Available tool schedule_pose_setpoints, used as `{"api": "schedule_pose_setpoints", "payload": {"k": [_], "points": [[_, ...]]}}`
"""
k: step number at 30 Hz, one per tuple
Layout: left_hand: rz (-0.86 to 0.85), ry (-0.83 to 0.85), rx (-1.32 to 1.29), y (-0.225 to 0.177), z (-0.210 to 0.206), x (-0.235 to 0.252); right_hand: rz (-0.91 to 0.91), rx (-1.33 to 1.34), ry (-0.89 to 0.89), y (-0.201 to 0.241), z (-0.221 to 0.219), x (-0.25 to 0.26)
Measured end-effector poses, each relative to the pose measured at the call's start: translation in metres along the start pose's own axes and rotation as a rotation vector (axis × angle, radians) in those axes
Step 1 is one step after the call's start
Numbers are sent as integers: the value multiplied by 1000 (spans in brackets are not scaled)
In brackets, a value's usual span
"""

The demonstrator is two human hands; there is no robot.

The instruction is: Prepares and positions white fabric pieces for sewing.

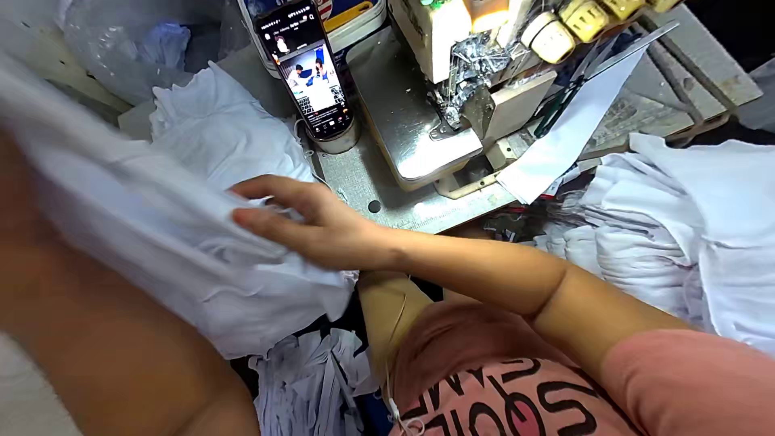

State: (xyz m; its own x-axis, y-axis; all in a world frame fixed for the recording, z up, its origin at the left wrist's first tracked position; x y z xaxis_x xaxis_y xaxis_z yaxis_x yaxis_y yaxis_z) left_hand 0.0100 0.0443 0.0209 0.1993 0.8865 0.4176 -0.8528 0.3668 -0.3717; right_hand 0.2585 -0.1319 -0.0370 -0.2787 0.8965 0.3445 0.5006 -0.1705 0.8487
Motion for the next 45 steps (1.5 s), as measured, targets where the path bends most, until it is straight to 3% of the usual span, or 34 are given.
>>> {"api": "schedule_pose_setpoints", "payload": {"k": [3, 5, 9, 13, 21, 30, 36, 39, 41, 45], "points": [[-389, 14, 240, -109, -57, 14, -24, -108, -194, 2, 54, -45], [-350, 242, 197, -180, -93, 1, -97, -136, -359, -1, 90, -82], [-317, 466, 98, -223, -170, -17, -172, -157, -659, -4, 137, -148], [-238, 536, 150, -254, -200, -26, -101, -149, -777, -1, 156, -174], [-114, 511, 237, -273, -206, -27, 29, -230, -812, 1, 159, -177], [-79, 358, 346, -295, -219, -24, 198, -333, -859, 13, 171, -173], [-12, 307, 360, -298, -213, -41, 183, -445, -829, -4, 184, -172], [-81, 149, 301, -301, -189, -93, 159, -447, -826, -10, 191, -172], [-143, 228, 204, -289, -194, -127, 146, -444, -819, -12, 193, -173], [-357, 223, -99, -247, -220, -118, 139, -495, -774, -13, 194, -173]]}}
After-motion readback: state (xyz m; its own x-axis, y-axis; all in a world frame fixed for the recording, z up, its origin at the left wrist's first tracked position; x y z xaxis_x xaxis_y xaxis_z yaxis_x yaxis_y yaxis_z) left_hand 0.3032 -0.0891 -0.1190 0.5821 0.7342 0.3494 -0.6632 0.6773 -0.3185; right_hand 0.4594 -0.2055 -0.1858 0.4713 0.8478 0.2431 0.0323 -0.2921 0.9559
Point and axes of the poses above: each hand's wrist, its own x-axis towards the middle knuckle, its own z-axis out of the back of the hand, y = z × x, the point moved 5 cm from there along x, towards the middle knuckle, and after that the axes turned 15 degrees about x, right-handed, at the moved point
